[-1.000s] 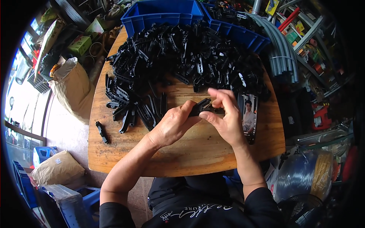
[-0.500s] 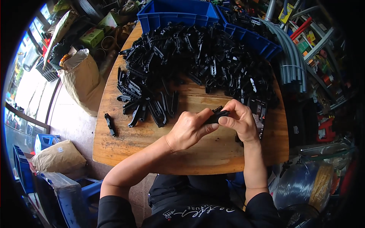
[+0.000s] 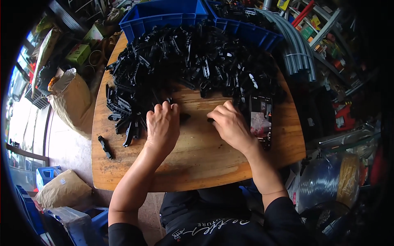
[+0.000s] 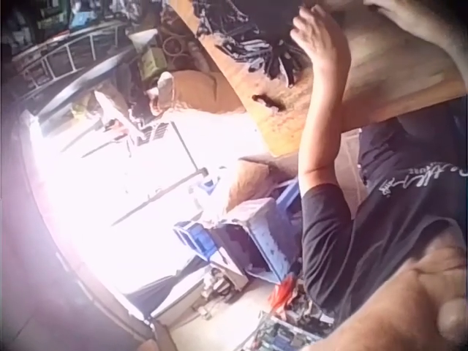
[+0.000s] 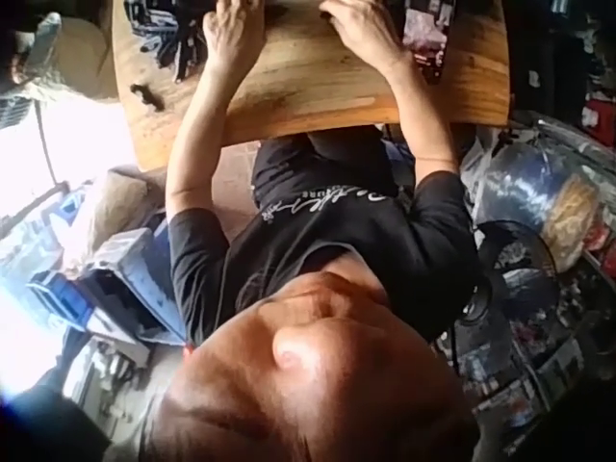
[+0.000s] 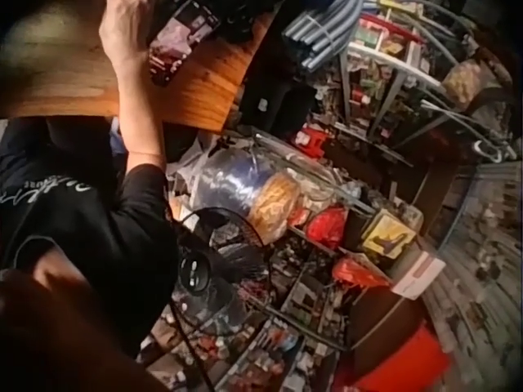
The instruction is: Assembling and inspecting small black plastic industrial components at a workbench.
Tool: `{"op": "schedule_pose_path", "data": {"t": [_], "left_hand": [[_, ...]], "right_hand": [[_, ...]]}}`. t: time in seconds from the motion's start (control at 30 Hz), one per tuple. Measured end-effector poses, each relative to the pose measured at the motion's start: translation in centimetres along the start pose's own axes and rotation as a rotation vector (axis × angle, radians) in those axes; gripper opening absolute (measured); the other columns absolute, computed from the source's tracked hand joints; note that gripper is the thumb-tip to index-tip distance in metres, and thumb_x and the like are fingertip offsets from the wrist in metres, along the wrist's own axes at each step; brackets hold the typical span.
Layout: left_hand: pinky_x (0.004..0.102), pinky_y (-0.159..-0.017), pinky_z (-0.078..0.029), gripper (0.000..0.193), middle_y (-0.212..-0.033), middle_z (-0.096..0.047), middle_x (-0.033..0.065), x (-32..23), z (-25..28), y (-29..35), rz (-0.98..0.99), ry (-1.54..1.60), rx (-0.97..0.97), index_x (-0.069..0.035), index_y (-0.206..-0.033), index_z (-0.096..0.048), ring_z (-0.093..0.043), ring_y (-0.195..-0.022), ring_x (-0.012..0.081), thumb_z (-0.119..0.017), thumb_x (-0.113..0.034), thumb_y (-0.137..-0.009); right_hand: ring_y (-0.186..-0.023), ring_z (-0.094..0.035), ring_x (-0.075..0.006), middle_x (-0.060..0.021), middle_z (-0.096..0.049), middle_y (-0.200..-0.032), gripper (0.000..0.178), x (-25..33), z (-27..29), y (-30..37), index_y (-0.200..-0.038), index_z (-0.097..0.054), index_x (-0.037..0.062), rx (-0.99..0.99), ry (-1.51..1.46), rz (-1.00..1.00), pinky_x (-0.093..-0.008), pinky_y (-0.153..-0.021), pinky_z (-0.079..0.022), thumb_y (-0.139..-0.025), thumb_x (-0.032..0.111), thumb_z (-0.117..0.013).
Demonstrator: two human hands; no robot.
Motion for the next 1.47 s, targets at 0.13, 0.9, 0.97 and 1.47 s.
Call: {"op": "schedule_pose_path", "data": {"t": [0.13,0.9,0.97,1.47], "left_hand": [[0.0379,-0.066,-0.042,0.025,-0.081,-0.054,0.0078,-0.2,0.4,-0.1,-0.046,0.069,-0.009,-0.006,-0.093,-0.055,-0.055,-0.084,0.0244,-0.058,-0.005,-0.069],[0.0275,-0.066,-0.051,0.024,-0.090,-0.064,0.0072,-0.5,-2.2,-0.1,0.480,1.829,0.227,-0.002,-0.101,-0.059,-0.063,-0.080,0.0163,-0.062,-0.021,-0.087],[0.0296,-0.060,-0.053,0.028,-0.097,-0.065,0.0127,-1.1,-2.0,-0.2,0.542,2.015,0.256,0.001,-0.103,-0.057,-0.065,-0.083,0.0213,-0.059,-0.023,-0.089],[0.0301,-0.080,-0.050,0.029,-0.090,-0.065,0.0144,-1.7,-3.6,1.1,0.572,1.863,0.567,0.004,-0.104,-0.059,-0.064,-0.080,0.0213,-0.065,-0.007,-0.078]], "right_hand": [[-0.082,-0.054,-0.0277,-0.0088,-0.060,-0.086,0.024,0.6,1.7,0.0,-0.099,-0.061,0.0017,-0.153,-0.104,0.039,-0.0359,-0.075,-0.046,-0.076,0.001,-0.064],[-0.070,-0.052,-0.0069,-0.0043,-0.057,-0.088,0.033,-1.1,0.0,0.3,-0.121,-0.050,0.0002,-0.110,-1.404,-0.294,-0.0194,-0.066,-0.045,-0.090,0.011,-0.056],[-0.074,-0.052,-0.0069,-0.0054,-0.058,-0.092,0.035,-1.5,0.3,0.4,-0.123,-0.048,0.0003,-0.128,-1.391,-0.335,-0.0186,-0.069,-0.045,-0.090,0.009,-0.056],[-0.085,-0.058,-0.0084,-0.0027,-0.060,-0.095,0.033,-1.4,2.2,0.7,-0.115,-0.052,0.0005,-0.237,-0.932,-0.243,-0.0193,-0.078,-0.048,-0.086,0.010,-0.064]]}}
Point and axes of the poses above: each hand's wrist, its own y-axis away from the middle knuckle, its own z-axis out of the back of the hand, x = y × z, the point moved 9 cm from there along -y, towards the middle knuckle
